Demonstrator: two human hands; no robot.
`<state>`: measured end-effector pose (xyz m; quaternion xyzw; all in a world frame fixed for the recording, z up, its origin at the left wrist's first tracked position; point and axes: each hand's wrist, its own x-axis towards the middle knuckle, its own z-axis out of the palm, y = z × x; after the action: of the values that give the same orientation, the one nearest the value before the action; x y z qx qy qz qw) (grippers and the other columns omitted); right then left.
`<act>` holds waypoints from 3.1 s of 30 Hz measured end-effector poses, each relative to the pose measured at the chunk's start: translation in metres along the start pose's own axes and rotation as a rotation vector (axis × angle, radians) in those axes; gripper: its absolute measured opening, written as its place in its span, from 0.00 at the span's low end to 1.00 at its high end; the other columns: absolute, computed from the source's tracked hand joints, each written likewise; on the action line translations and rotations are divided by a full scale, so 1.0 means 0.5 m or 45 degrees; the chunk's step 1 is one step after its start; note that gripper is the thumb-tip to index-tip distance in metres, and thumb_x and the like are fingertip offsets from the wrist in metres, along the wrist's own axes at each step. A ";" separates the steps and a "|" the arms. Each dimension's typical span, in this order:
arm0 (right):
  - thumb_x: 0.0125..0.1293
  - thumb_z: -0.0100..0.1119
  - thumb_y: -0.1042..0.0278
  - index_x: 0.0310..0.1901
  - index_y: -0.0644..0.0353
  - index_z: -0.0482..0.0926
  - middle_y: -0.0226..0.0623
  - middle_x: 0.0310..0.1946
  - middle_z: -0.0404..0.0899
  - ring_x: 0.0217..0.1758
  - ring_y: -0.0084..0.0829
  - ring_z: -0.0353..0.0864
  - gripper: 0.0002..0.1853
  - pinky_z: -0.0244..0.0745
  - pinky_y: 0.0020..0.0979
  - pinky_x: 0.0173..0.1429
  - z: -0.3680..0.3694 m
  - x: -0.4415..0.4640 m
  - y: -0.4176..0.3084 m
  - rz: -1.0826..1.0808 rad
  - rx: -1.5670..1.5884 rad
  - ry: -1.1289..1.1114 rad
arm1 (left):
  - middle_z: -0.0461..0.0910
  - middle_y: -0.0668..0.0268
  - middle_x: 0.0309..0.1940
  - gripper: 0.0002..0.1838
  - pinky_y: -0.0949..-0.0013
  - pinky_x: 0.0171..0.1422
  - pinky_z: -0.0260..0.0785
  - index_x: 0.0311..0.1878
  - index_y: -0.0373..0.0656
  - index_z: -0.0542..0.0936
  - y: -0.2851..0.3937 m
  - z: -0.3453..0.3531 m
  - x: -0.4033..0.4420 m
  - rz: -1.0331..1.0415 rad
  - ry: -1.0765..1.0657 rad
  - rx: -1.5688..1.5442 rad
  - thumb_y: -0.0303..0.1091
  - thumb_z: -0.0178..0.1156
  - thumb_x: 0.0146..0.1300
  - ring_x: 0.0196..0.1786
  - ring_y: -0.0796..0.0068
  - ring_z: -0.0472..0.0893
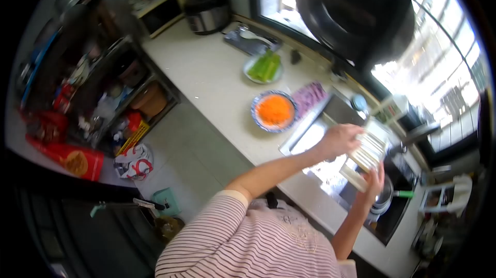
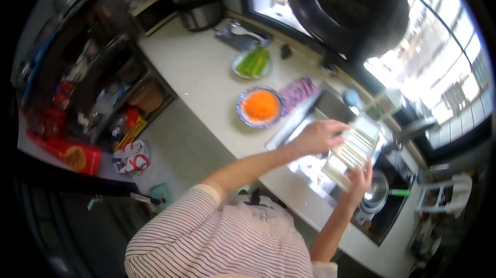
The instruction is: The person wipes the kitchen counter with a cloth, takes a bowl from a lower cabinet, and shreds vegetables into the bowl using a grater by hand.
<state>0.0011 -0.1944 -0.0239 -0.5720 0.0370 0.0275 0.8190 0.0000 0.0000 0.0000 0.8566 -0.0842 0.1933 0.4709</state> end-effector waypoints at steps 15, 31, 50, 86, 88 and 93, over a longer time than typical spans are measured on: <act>0.60 0.50 0.74 0.63 0.66 0.62 0.40 0.41 0.76 0.23 0.18 0.70 0.27 0.63 0.16 0.23 0.146 -0.106 0.099 -0.161 0.046 0.185 | 0.78 0.58 0.45 0.19 0.61 0.48 0.72 0.52 0.42 0.75 0.020 -0.224 -0.190 0.011 0.443 -0.038 0.28 0.57 0.54 0.45 0.57 0.79; 0.60 0.49 0.78 0.64 0.67 0.59 0.36 0.38 0.75 0.19 0.13 0.63 0.28 0.60 0.15 0.21 0.454 -0.134 0.188 -0.472 0.017 0.161 | 0.77 0.57 0.49 0.24 0.68 0.45 0.74 0.59 0.39 0.68 -0.227 -0.458 -0.332 -0.248 0.576 -0.112 0.33 0.60 0.59 0.42 0.67 0.80; 0.62 0.55 0.72 0.69 0.56 0.55 0.34 0.38 0.75 0.28 0.20 0.74 0.34 0.69 0.20 0.23 1.422 -0.247 0.452 0.031 -0.361 -1.251 | 0.75 0.62 0.48 0.23 0.73 0.46 0.72 0.62 0.36 0.62 -0.589 -1.241 -0.341 -0.635 1.168 -0.908 0.27 0.51 0.64 0.49 0.77 0.75; 0.53 0.63 0.59 0.45 0.70 0.75 0.58 0.49 0.73 0.63 0.48 0.63 0.23 0.62 0.42 0.63 2.778 0.237 0.693 -0.490 -0.217 -0.626 | 0.75 0.51 0.48 0.26 0.73 0.35 0.74 0.63 0.39 0.64 -1.353 -2.351 0.309 -0.319 1.011 -0.018 0.32 0.57 0.64 0.39 0.70 0.79; 0.55 0.59 0.63 0.40 0.69 0.78 0.57 0.43 0.76 0.55 0.48 0.72 0.16 0.71 0.42 0.53 2.623 0.120 0.600 -0.420 -0.268 -1.038 | 0.75 0.52 0.50 0.25 0.72 0.36 0.74 0.62 0.40 0.66 -1.287 -2.306 0.266 -0.128 1.111 0.089 0.34 0.57 0.63 0.40 0.68 0.79; 0.52 0.55 0.70 0.29 0.68 0.78 0.48 0.28 0.75 0.36 0.42 0.76 0.09 0.73 0.38 0.36 2.483 0.006 0.609 -0.921 -0.815 -0.719 | 0.72 0.55 0.55 0.24 0.65 0.52 0.70 0.61 0.39 0.68 -1.257 -2.119 0.161 0.075 1.219 0.365 0.39 0.56 0.64 0.50 0.62 0.77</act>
<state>0.0137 1.0762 0.1170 -0.7388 -0.3926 -0.0932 0.5398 0.0115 1.2329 0.0569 0.7251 0.1446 0.5876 0.3287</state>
